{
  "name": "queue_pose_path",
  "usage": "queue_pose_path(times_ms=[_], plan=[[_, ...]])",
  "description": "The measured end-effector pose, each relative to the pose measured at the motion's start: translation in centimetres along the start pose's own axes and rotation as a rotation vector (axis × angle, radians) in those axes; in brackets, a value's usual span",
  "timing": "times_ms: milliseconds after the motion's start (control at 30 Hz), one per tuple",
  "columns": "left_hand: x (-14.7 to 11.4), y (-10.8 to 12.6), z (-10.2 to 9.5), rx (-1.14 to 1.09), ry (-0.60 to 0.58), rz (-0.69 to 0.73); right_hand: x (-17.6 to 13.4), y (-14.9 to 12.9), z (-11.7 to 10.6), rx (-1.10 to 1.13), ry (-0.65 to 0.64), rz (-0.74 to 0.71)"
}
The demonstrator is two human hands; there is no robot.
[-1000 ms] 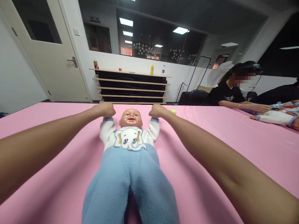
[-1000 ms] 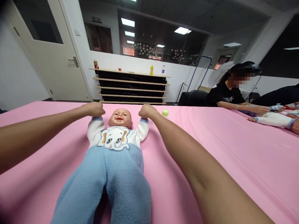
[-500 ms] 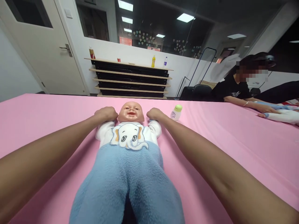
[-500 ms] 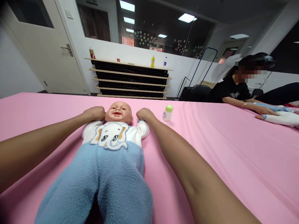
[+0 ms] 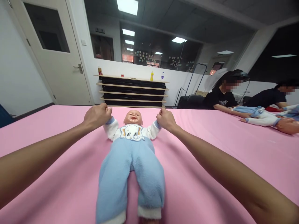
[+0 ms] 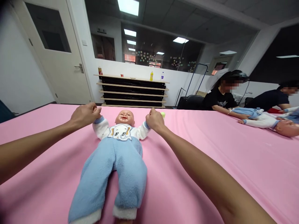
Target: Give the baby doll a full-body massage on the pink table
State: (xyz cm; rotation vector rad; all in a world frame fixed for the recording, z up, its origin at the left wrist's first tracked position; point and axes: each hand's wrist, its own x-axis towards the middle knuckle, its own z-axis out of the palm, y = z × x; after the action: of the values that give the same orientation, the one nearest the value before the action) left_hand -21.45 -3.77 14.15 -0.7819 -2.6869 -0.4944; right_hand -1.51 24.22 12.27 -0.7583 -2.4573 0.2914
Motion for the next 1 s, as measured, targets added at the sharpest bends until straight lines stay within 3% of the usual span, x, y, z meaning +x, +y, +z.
queue_pose_path(times_ms=[100,167,333,500,633,767,900,1000], plan=[[-4.5,-0.6,-1.3,0.026,0.018,0.047,-4.4,0.7,-1.8,0.063,-0.003,-0.074],[-7.7,-1.1,-1.1,0.034,-0.038,0.055,-7.6,1.3,-2.1,0.070,-0.037,-0.103],[-14.7,-2.6,1.0,0.080,-0.205,0.043,-14.7,2.8,-0.4,0.067,-0.133,-0.101],[-17.9,-2.4,2.7,0.041,-0.314,0.051,-17.7,3.1,1.3,0.022,-0.241,-0.044],[-18.0,-2.1,2.6,0.032,-0.302,0.039,-17.5,3.0,0.6,0.021,-0.263,-0.050],[-16.3,-2.8,1.2,0.076,-0.224,0.026,-15.8,3.7,-1.4,0.110,-0.190,-0.065],[-12.7,-3.1,-0.7,0.054,-0.149,0.005,-12.4,3.9,-3.5,0.212,-0.147,-0.089],[-8.7,-2.4,-1.8,0.045,-0.115,0.023,-8.0,3.4,-4.1,0.214,-0.105,-0.106]])
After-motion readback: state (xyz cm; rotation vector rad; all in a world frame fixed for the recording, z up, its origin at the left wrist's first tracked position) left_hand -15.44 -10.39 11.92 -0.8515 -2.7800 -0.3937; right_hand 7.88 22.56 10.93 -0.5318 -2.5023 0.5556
